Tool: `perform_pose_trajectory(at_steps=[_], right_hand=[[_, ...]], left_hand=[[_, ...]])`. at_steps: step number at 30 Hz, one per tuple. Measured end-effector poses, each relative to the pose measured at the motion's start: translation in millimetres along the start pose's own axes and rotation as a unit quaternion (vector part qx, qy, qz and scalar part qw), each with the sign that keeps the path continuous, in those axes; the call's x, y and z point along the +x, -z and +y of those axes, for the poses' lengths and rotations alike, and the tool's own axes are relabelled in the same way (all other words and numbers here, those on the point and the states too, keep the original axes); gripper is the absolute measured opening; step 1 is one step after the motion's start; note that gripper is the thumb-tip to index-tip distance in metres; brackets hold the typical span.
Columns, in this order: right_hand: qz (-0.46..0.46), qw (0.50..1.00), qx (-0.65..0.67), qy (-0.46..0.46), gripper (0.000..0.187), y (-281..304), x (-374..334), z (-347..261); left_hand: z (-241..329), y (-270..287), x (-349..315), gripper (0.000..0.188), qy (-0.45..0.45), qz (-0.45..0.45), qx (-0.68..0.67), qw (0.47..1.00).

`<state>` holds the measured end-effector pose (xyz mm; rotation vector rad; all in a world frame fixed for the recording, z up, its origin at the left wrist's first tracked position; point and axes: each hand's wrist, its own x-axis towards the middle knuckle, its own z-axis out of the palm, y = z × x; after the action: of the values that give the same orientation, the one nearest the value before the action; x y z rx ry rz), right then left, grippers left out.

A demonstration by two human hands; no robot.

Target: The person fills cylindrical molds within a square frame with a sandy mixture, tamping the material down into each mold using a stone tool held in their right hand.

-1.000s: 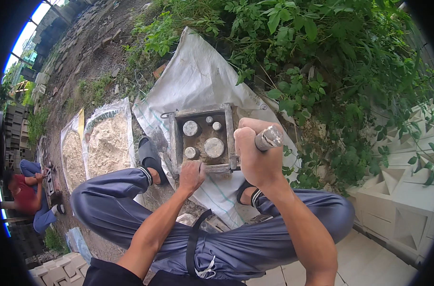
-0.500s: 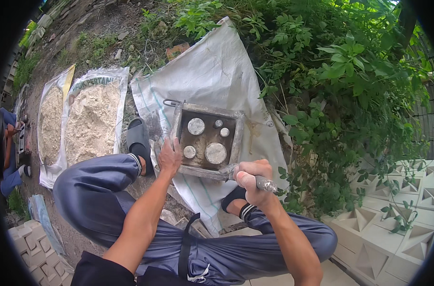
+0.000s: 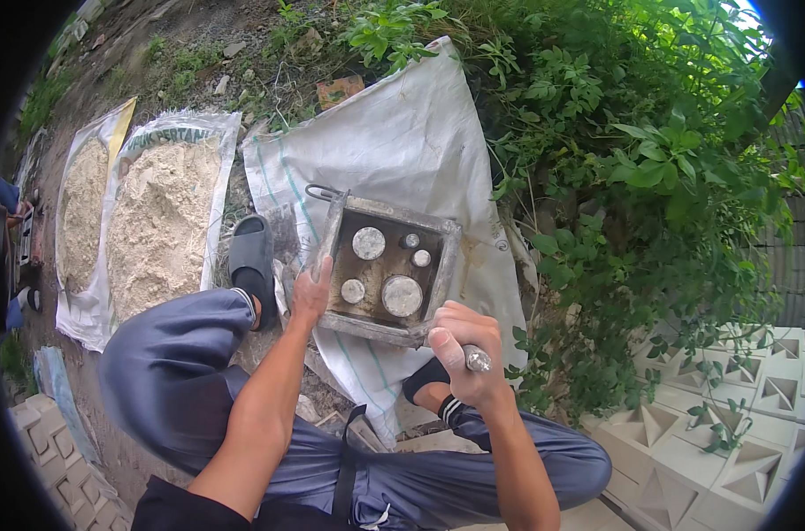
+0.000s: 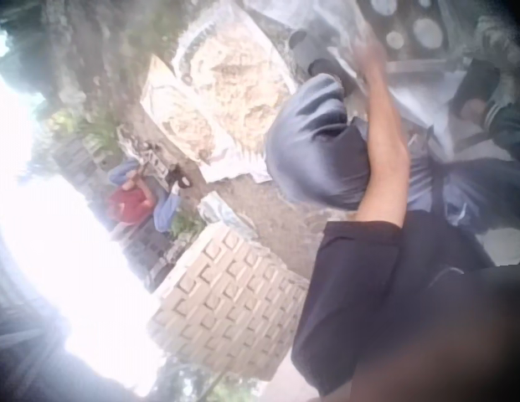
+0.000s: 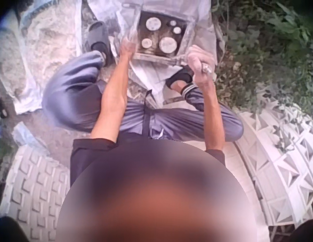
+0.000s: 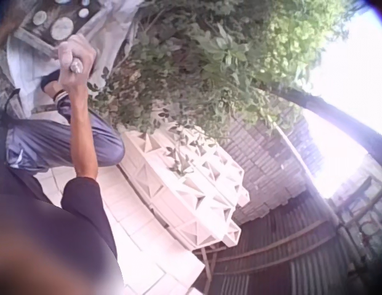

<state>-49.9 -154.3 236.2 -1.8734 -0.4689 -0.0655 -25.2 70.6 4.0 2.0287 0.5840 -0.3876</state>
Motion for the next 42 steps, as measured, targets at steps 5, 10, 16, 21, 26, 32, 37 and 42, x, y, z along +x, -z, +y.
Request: perform_pose_trajectory(at_steps=[5,10,16,21,26,32,37,42], right_hand=[[0.192,0.971,0.091,-0.109,0.049,-15.7,-28.0,-9.0],[0.244,0.960,0.135,-0.008,0.054,-14.5,-32.9,-23.0],[0.226,0.971,0.069,-0.036,0.044,-20.5,-31.1,-4.9],[0.240,0.964,0.058,-0.095,0.045,-24.1,-23.0,-9.4],[0.226,0.963,0.102,-0.108,0.044,-32.3,-37.8,17.3],[0.147,0.981,0.014,-0.128,0.041,-41.3,-25.6,3.7],[0.215,0.972,0.018,-0.092,0.040,-44.7,-48.9,49.3],[0.154,0.979,0.011,-0.129,0.040,-33.5,-43.4,28.6]], left_hand=[[-3.4,-0.1,-4.4,0.081,-0.015,0.007,0.002,1.000],[6.0,5.7,-6.3,0.078,-0.002,0.000,0.021,1.000],[-2.4,-1.2,-2.3,0.077,-0.013,0.031,0.038,0.999],[-0.1,3.3,-5.2,0.078,0.014,-0.001,0.039,0.999],[-1.6,0.8,-0.9,0.079,0.004,0.009,0.040,0.999],[3.2,7.1,-5.9,0.076,0.009,0.006,0.033,0.999],[11.7,3.1,-5.4,0.073,0.011,-0.003,0.034,0.999],[4.2,9.3,-3.8,0.072,-0.015,0.011,0.025,1.000]])
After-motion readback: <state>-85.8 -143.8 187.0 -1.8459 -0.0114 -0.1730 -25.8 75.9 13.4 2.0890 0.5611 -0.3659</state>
